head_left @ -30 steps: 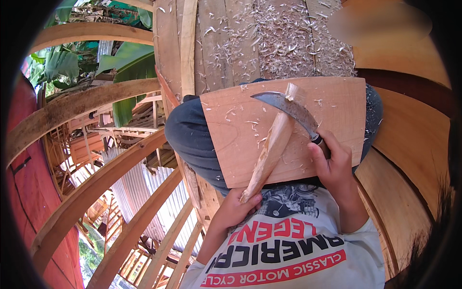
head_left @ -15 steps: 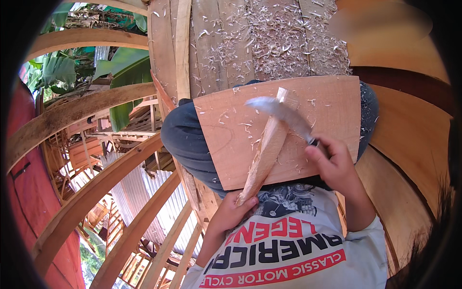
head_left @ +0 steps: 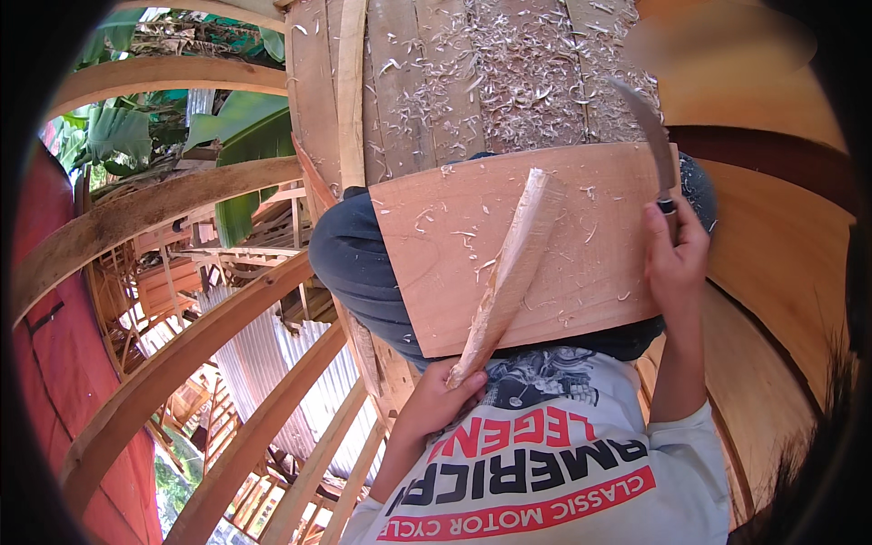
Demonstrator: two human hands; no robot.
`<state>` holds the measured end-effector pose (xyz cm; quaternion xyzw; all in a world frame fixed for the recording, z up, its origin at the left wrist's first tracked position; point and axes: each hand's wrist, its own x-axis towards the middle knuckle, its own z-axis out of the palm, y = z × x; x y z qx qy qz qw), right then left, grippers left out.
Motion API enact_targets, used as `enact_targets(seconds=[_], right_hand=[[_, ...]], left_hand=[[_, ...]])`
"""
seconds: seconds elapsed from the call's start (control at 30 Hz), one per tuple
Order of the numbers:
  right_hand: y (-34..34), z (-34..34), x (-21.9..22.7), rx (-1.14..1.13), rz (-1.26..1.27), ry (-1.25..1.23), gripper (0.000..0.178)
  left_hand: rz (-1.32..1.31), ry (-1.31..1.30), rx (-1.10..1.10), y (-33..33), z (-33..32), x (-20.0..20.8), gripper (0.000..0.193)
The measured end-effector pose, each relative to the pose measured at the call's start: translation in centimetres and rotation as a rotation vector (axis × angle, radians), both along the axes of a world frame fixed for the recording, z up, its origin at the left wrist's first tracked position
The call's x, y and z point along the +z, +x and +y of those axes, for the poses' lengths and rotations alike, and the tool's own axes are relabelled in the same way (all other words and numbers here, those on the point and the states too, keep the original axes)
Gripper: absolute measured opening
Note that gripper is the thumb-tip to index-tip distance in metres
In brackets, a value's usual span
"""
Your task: The person sits cross-legged on a wooden platform and uses a curved knife to shave thin layers off a piece of wood. The person holds the wood in their left hand and scrapes the surface with the knife in their right hand, creating wood shavings that fall onto the platform.
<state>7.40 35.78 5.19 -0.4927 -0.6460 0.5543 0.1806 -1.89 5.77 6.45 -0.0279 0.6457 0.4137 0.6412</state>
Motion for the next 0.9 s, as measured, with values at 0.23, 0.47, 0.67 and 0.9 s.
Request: enact_targets(seconds=[0.23, 0.47, 0.67, 0.9], right_hand=[[0.9, -1.0, 2.1, 0.42, -0.113, 0.041, 0.016], [1.2, -3.7, 1.5, 0.121, 0.229, -0.456, 0.016], [2.7, -2.9, 1.9, 0.329, 0.077, -0.167, 0.022], [2.1, -2.7, 3.1, 0.532, -0.063, 0.06, 0.03]], left_hand=[[0.093, -0.088, -0.176, -0.1, 1.6, 1.3, 0.027], [0.141, 0.008, -0.432, -0.9, 0.5, 4.6, 0.046], [0.451, -0.129, -0.401, -1.5, 1.3, 6.4, 0.05], [0.58, -0.187, -0.298, 0.4, -0.3, 4.7, 0.052]])
